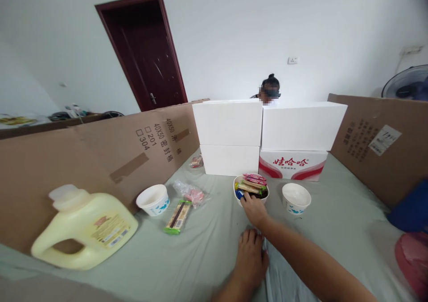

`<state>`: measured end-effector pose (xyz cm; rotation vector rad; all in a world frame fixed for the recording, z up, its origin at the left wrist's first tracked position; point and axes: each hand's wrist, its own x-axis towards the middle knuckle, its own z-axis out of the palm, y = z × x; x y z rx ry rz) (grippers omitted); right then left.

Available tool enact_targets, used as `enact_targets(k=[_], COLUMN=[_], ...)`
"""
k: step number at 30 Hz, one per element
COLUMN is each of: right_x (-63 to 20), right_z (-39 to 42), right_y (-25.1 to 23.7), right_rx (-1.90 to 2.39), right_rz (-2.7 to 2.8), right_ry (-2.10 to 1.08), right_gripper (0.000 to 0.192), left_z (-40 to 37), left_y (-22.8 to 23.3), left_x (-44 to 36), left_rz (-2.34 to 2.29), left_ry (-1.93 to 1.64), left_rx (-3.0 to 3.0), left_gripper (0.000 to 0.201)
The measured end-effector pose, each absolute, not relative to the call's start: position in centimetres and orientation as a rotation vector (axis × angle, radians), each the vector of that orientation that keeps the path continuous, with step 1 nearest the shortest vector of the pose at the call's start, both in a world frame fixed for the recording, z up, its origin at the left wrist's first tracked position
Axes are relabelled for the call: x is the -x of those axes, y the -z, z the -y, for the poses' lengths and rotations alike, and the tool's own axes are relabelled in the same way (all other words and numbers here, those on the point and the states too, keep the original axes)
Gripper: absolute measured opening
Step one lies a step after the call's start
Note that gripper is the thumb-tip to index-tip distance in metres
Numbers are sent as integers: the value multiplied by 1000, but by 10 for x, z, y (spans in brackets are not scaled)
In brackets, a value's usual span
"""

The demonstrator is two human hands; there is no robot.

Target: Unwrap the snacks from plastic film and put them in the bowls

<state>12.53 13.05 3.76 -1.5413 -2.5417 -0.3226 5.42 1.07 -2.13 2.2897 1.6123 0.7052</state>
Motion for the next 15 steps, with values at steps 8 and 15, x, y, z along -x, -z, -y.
enact_targets(k=[8, 15], right_x=[-125, -147], right_z=[-125, -104], right_y=[-38, -51], right_rx=[1535, 1446], right_rz=[2600, 2696], right_ry=[414, 461], right_gripper=[22, 24], left_z=[-12, -11], left_y=[25, 28], left_x=[-55, -55], left_rz=[-1636, -1599], left_ry=[-754, -906], left_rx=[-2363, -2388], left_gripper=[34, 24])
